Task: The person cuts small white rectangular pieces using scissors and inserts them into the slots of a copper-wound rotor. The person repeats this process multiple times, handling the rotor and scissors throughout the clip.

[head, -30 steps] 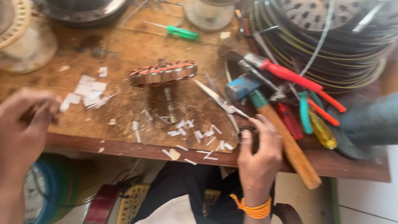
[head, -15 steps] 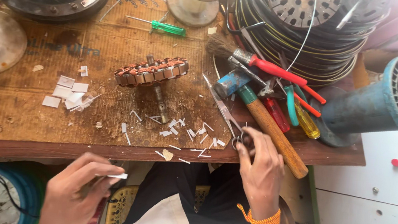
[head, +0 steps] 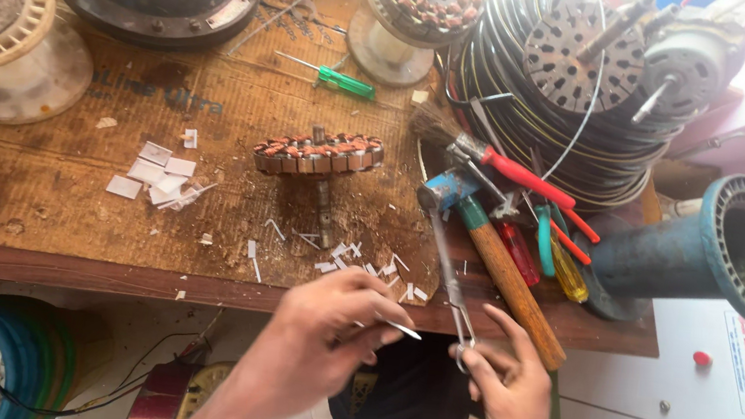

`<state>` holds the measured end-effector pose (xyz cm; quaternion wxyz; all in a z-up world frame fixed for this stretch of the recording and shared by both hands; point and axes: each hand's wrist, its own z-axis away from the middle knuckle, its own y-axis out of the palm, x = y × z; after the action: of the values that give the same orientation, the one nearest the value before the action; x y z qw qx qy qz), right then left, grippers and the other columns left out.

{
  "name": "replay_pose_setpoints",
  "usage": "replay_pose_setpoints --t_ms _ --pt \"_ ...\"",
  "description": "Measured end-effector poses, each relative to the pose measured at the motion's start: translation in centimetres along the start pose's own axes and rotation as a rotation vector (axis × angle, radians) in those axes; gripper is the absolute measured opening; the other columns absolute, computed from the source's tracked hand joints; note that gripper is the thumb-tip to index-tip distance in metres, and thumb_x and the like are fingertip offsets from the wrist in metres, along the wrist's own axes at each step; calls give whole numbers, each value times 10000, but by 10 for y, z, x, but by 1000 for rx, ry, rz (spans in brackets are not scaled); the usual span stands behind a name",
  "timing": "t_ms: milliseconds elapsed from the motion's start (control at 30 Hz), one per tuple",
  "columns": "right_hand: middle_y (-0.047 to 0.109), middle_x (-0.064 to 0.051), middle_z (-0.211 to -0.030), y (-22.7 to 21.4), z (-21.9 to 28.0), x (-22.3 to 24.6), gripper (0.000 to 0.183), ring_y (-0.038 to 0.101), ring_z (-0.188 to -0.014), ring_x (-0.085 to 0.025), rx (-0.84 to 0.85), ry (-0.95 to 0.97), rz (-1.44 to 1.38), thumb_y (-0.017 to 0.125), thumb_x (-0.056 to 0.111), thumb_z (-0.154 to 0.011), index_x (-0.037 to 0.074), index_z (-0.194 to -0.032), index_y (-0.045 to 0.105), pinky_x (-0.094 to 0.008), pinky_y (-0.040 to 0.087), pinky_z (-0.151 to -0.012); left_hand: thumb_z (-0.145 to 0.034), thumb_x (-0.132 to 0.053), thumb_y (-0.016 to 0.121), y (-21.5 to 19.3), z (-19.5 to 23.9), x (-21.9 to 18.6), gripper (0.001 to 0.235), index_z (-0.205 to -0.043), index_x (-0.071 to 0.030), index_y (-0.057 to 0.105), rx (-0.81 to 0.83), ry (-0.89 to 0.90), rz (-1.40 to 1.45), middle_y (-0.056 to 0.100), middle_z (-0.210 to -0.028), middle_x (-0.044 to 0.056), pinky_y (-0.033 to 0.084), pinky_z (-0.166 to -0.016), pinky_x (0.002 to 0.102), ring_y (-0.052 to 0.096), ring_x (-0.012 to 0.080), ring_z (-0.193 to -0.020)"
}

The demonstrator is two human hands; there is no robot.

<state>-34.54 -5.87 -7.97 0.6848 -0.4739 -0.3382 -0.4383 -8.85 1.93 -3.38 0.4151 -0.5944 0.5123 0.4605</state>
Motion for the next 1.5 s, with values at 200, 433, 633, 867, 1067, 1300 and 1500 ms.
replay_pose_setpoints --t_ms 200,433,633,867,1067,1300,1500 --pt "693 -150 -1064 6 9 -11 477 651 -830 -158 285 -423 -740 822 51 -923 -28 -1333 591 -315 557 -735 -822 64 673 7 -7 1 292 -1077 -73 712 104 130 -137 659 -972 110 582 -717 353 717 267 -850" --pt "754 -152 -1037 43 7 16 484 741 -931 -207 303 -227 -479 854 124 -763 -40 -1163 636 -330 612 -823 -878 -57 720 6 -10 6 456 -1307 -94 571 124 -15 -212 715 -953 88 531 -766 408 694 303 -897" --pt "715 -93 -958 35 2 13 393 726 -853 -204 466 -45 -560 876 65 -782 -19 -1084 639 -352 627 -792 -881 -67 701 5 -13 14 375 -1242 -105 607 206 96 -364 703 -1020 81 535 -775 408 616 321 -918" --pt "733 -85 -928 34 0 4 298 733 -882 -172 445 -5 -427 852 44 -774 -10 -992 657 -324 627 -826 -870 -5 645 11 -16 13 408 -1267 -84 596 216 33 -430 693 -1020 111 502 -772 440 561 363 -934" --pt "724 -86 -929 35 -5 -5 266 722 -863 -172 513 16 -615 848 14 -823 -14 -997 649 -315 606 -792 -813 39 609 14 -17 0 618 -1400 -152 571 270 -32 -437 726 -1083 64 493 -761 418 516 330 -836" --pt "701 -65 -921 37 6 -6 292 719 -859 -161 443 53 -499 863 47 -774 12 -968 647 -312 620 -778 -836 -20 653 13 -13 2 640 -1446 -182 543 270 -63 -517 697 -961 57 487 -761 413 547 307 -853" --pt "691 -87 -971 38 8 -3 334 676 -929 -153 291 -197 -489 873 71 -799 35 -981 595 -278 573 -833 -857 -155 784 28 -17 17 428 -1241 -74 613 115 -63 -217 685 -881 71 542 -723 378 648 246 -856"
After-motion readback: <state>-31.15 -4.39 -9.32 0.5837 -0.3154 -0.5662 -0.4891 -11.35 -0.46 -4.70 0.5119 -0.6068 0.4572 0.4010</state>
